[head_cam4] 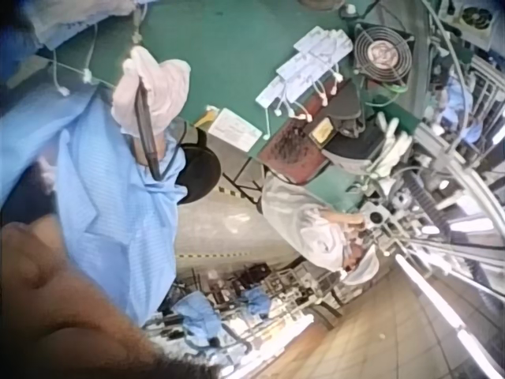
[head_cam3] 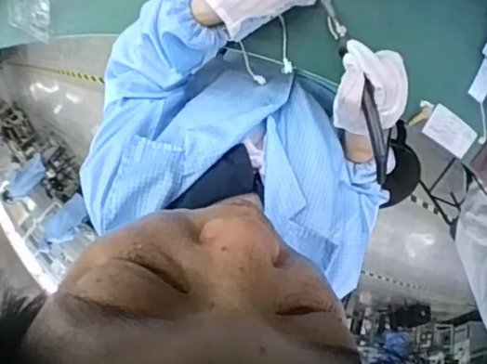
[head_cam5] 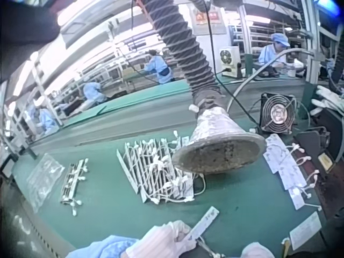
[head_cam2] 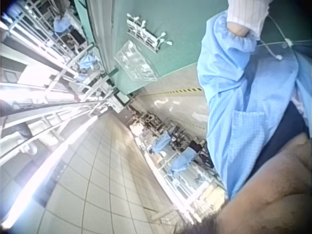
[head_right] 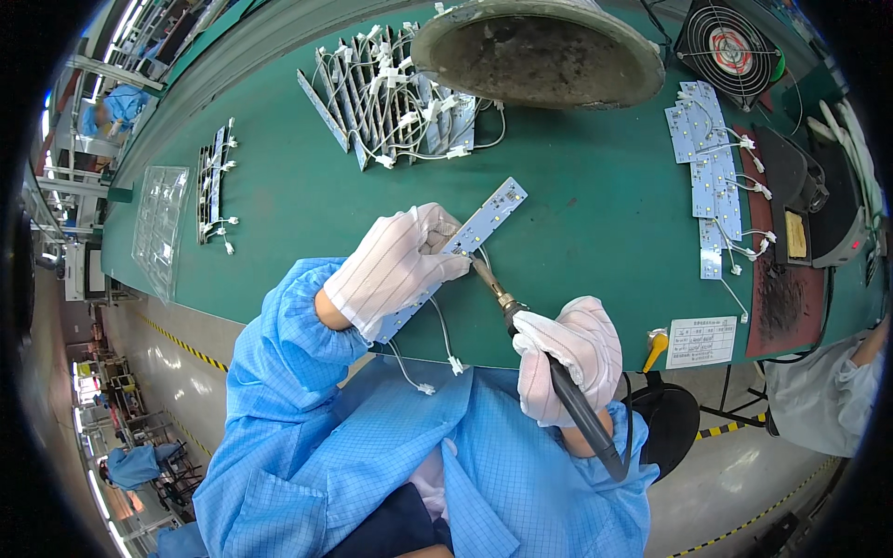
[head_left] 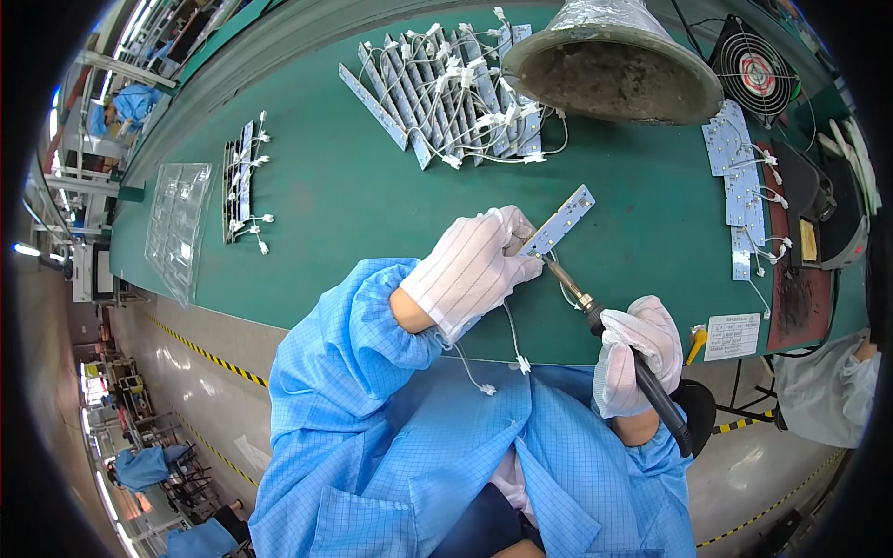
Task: Soldering components onto small circuit board strips at a workbench.
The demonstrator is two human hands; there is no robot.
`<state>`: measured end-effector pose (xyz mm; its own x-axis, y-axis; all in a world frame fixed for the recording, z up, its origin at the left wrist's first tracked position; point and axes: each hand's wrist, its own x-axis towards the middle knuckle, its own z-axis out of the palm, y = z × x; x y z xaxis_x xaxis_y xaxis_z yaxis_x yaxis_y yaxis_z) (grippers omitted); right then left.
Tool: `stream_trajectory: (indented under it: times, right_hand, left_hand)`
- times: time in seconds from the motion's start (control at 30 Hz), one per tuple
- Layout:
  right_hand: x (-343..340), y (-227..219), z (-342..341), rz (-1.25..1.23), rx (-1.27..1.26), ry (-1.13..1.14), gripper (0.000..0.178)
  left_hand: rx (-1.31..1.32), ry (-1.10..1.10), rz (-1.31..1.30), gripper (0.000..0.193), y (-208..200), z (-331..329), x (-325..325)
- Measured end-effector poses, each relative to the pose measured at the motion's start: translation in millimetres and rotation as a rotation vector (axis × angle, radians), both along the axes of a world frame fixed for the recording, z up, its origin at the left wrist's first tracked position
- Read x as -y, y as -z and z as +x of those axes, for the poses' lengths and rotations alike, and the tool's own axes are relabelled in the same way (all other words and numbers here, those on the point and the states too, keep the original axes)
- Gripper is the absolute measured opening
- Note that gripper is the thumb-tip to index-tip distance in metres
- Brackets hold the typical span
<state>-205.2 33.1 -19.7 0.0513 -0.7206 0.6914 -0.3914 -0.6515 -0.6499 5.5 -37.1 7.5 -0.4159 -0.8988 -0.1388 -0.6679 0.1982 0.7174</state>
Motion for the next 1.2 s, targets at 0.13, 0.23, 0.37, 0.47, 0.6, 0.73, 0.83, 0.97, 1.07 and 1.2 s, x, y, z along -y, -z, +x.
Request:
stream_trajectory:
  times: [0.13, 0.23, 0.37, 0.47, 0.6, 0.73, 0.83, 0.97, 1.07, 1.2]
  right_hand:
    - [-0.5, 1.3, -0.9, -0.008, -0.017, -0.007, 0.018]
    - [-0.4, -0.2, -0.3, -0.017, -0.025, -0.022, 0.018]
    - [2.2, -1.6, 0.6, -0.031, -0.052, -0.019, 0.018]
    - [3.4, -1.1, -0.4, -0.039, -0.075, -0.028, 0.017]
    - [3.3, 5.1, -7.9, -0.055, 0.048, 0.01, 0.02]
    - [0.2, 7.8, -11.2, -0.154, -0.053, 0.039, 0.023]
    - [-6.9, 3.5, -11.1, -0.149, -0.238, 0.143, 0.028]
    - [-0.3, 10.4, -11.4, -0.312, -0.201, 0.187, 0.026]
    - [-4.7, 1.7, -9.1, 0.027, 0.083, -0.028, 0.016]
    - [-2.8, 7.6, -5.7, 0.02, 0.164, 0.016, 0.015]
  left_hand:
    - [0.031, -0.018, -0.004, 0.029, -3.3, -1.3, -0.9]
    - [0.06, -0.016, -0.001, 0.028, -5.5, -2.5, -0.7]
    - [0.063, 0.029, -0.057, 0.029, -2.8, -0.7, -0.7]
    - [0.085, -0.019, 0.061, 0.029, -11.0, -1.0, 0.7]
    - [0.29, 0.153, 0.074, 0.045, -33.7, 13.2, 6.5]
    - [0.432, 0.146, -0.217, 0.057, -49.7, 10.9, 4.6]
    - [0.511, 0.039, -0.194, 0.056, -25.3, -14.0, 9.2]
    - [0.055, -0.073, 0.023, 0.039, -6.5, -10.2, 8.5]
    - [-0.043, 0.005, 0.127, 0.031, -5.2, -6.5, 7.8]
    - [-0.049, 0.0, 0.022, 0.028, 0.4, -10.2, 3.8]
